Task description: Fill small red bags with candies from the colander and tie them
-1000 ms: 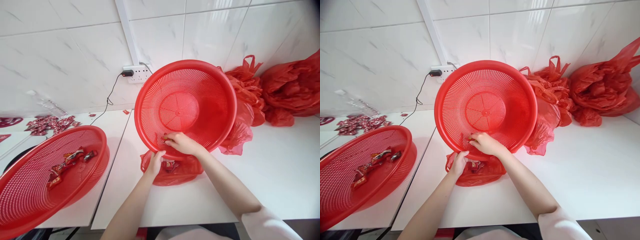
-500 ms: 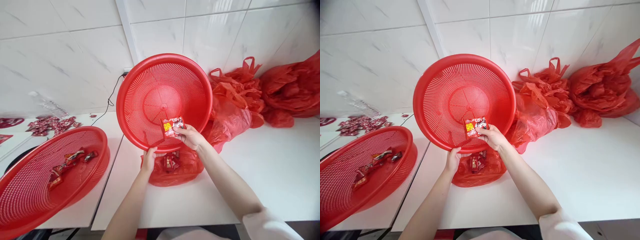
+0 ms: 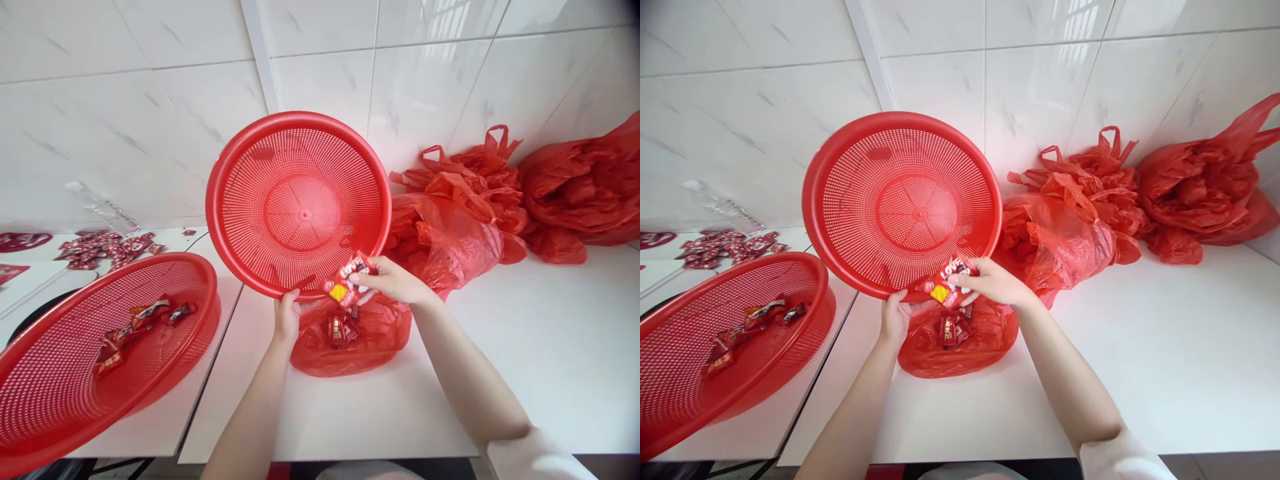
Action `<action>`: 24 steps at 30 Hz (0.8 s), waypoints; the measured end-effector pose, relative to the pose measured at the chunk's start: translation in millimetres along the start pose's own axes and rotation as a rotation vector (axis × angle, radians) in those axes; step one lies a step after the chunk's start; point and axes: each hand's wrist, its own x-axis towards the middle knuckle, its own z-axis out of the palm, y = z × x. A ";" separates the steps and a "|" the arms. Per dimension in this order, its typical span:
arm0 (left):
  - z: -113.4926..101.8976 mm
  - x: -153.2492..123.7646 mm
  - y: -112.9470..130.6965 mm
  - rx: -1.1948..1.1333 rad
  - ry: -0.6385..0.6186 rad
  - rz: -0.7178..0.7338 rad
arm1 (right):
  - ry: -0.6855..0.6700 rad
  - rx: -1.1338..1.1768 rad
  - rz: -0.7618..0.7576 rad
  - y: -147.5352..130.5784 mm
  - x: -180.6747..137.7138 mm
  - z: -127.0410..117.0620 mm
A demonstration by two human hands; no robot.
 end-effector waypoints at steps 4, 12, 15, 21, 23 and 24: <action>-2.8 5.3 5.7 -0.047 0.029 0.023 | -0.230 -0.566 0.043 -11.5 -16.8 -7.2; -3.4 2.9 15.3 -0.113 -0.003 -0.057 | 0.342 -0.462 0.143 -2.9 -12.2 -12.1; -0.9 -4.9 17.9 -0.077 -0.095 -0.016 | 0.308 -0.104 -0.022 -5.0 -5.2 -5.7; -12.3 1.6 30.1 -0.077 0.101 0.234 | 0.446 0.350 -0.244 -20.4 -14.6 -5.4; -22.1 11.4 35.6 -0.083 0.415 0.327 | 0.515 0.444 -0.260 -25.5 -21.2 -9.9; -27.4 16.2 38.0 -0.076 0.552 0.359 | 0.540 0.478 -0.274 -27.9 -24.0 -11.9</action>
